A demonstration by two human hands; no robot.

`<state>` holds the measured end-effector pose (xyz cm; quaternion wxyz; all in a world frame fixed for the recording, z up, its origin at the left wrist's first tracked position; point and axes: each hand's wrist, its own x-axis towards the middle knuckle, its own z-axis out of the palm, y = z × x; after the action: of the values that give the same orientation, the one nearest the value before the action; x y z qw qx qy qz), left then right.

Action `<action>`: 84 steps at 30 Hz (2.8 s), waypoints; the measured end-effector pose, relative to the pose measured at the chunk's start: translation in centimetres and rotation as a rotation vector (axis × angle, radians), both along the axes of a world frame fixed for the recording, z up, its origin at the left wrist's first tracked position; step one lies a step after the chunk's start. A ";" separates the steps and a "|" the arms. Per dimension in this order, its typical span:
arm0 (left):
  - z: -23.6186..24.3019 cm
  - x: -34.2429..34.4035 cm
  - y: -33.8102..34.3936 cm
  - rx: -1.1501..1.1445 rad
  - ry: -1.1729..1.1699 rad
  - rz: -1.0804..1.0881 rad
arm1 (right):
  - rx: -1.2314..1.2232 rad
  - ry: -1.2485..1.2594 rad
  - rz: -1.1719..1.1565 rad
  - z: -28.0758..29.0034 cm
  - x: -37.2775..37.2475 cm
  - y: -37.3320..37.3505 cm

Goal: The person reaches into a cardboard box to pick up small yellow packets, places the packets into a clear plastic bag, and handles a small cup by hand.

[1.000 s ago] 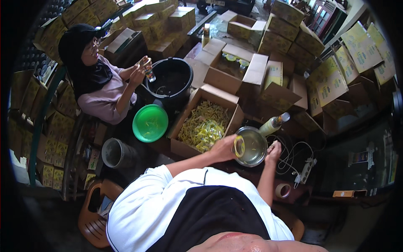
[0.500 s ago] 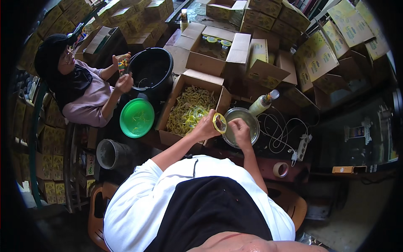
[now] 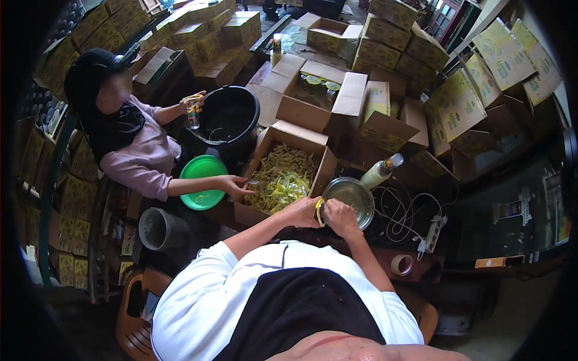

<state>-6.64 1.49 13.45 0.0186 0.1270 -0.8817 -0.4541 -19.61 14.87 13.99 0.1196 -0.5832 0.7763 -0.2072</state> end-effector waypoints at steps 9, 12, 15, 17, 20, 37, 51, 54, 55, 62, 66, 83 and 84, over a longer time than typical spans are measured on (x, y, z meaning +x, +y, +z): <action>0.0 -1.0 2.7 0.110 0.042 0.092 | -0.381 -0.515 -0.264 -5.4 -0.9 1.8; -1.1 -1.8 4.0 -0.047 0.125 0.187 | -0.494 -0.665 -0.435 -8.5 -1.8 2.1; -0.2 -2.1 4.6 -0.110 0.216 0.161 | -0.656 -0.860 -0.761 -12.8 -5.6 3.5; 0.1 -1.4 4.2 -0.131 0.377 0.198 | -0.741 -1.202 -1.023 -13.7 -9.9 7.3; -0.3 -1.0 2.5 -0.027 0.441 0.192 | -0.892 -1.371 -0.958 -11.7 -12.7 10.9; -2.6 4.0 -2.0 0.629 0.420 0.314 | -0.296 -1.351 -0.621 -7.9 -4.8 4.7; -3.8 10.6 -4.1 0.598 0.385 0.798 | -0.593 -0.913 -0.668 -5.5 -3.3 -1.4; -3.9 10.7 -4.1 0.582 0.381 0.846 | -0.678 -0.821 -0.505 -3.0 -0.5 -5.5; -3.8 10.5 -4.0 0.605 0.384 0.862 | -0.544 -0.597 -0.292 -3.5 -0.5 -6.6; -5.4 10.3 -2.6 0.611 0.384 0.778 | -0.216 -0.346 -0.068 -5.2 -1.0 -3.1; -6.1 10.1 -2.6 0.654 0.365 0.779 | -0.173 -0.511 -0.226 -6.4 -3.0 3.7; -3.3 5.9 -1.2 0.717 0.347 0.506 | 0.308 0.082 -0.452 -20.7 0.1 14.9; -3.1 5.9 -1.2 0.720 0.336 0.476 | 0.304 0.084 -0.450 -20.7 -0.1 14.9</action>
<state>-0.74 0.34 10.31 0.2198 0.2490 -0.5989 -0.7287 -19.69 29.76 -6.72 0.1246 -0.3796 0.9127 -0.0854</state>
